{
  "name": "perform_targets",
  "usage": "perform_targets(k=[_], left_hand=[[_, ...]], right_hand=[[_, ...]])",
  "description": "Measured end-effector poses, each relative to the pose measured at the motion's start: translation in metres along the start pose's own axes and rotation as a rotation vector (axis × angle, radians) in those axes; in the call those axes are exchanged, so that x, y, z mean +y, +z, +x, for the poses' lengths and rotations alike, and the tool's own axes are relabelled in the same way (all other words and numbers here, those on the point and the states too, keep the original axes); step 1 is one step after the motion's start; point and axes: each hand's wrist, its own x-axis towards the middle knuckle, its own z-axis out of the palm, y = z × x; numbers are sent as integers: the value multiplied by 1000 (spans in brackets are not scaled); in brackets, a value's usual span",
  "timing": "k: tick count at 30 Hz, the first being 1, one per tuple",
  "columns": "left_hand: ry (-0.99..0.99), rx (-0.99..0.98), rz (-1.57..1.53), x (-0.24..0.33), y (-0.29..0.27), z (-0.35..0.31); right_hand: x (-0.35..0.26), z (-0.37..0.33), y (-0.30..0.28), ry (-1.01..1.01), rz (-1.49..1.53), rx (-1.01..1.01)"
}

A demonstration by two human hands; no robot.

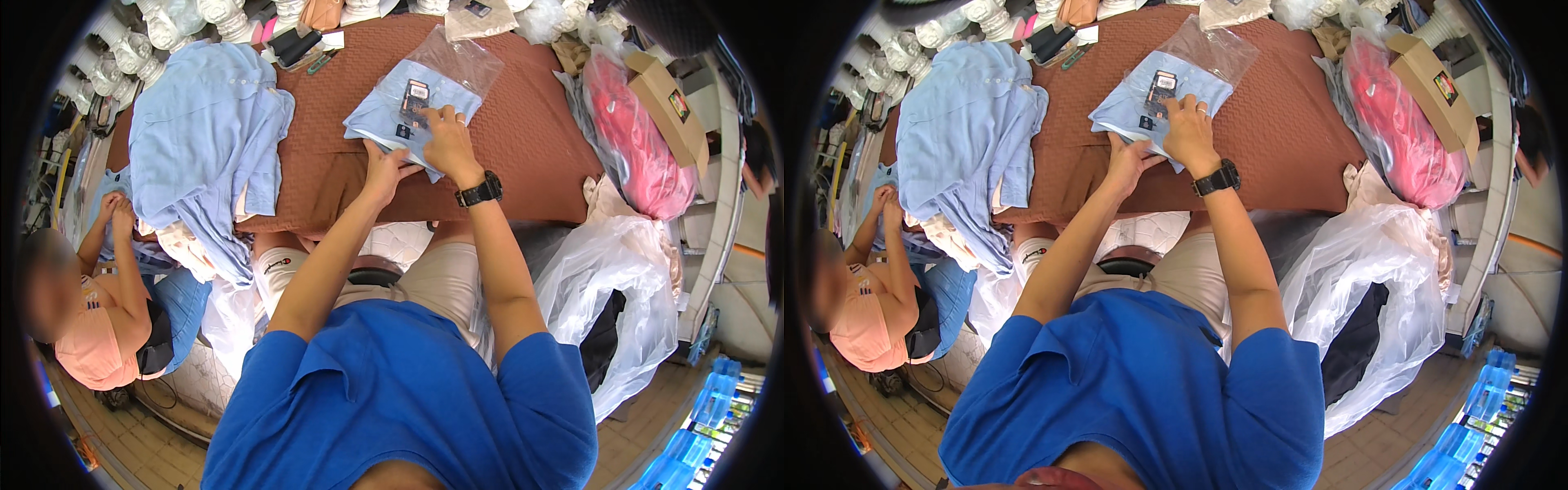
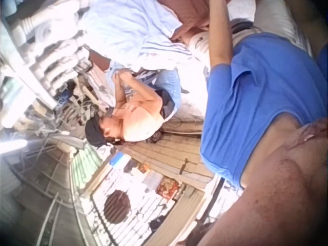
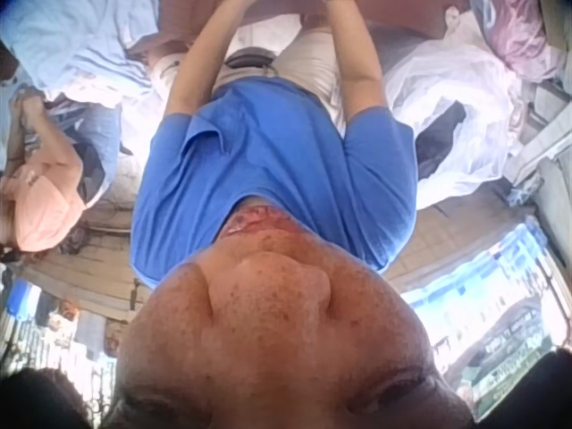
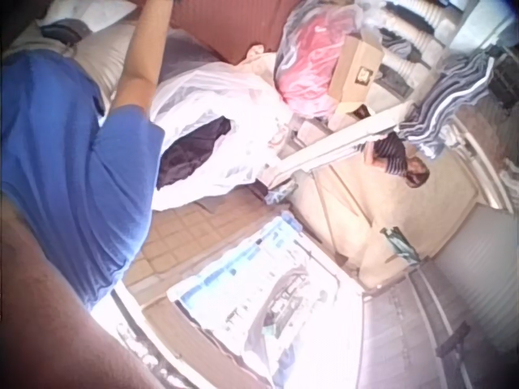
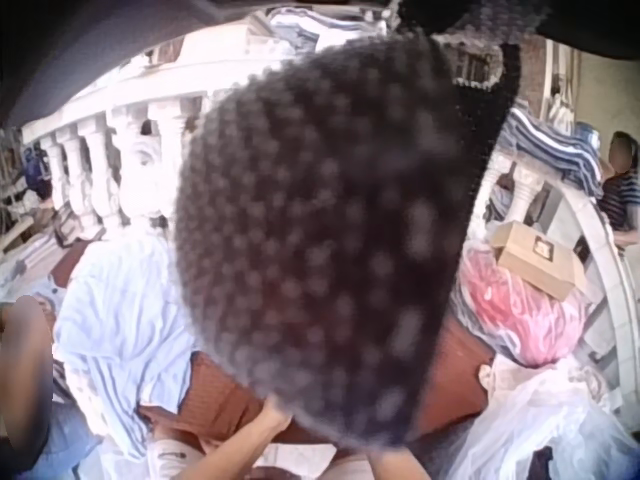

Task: The person folds a light blue collared shirt on a table. The person places a cardboard insert inside the shirt, folds the sleeves and sides over the cardboard, and then places the folded shirt into a clear plastic bag.

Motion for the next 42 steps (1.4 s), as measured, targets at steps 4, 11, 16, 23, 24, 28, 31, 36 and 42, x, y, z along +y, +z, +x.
perform_targets(k=[4,11,16,23,24,28,31,36,42], left_hand=[[19,108,81,-1,12,3],[35,232,192,-13,6,9],[78,217,213,-17,8,11],[105,104,142,-17,13,4],[120,100,143,-16,14,3],[161,133,153,-19,15,2],[162,102,162,-21,14,5],[161,38,18,-26,7,13],[165,-39,10,-45,-9,31]], right_hand=[[10,-5,19,-90,-29,138],[16,-1,29,-153,-4,253],[20,-3,35,-137,70,257],[12,-2,32,-117,37,276],[9,-2,30,-125,31,269],[-3,-3,21,-170,-24,247],[-10,-10,9,-194,-3,256],[-26,-18,3,-243,-16,255],[-46,-34,-6,-265,-11,267]])
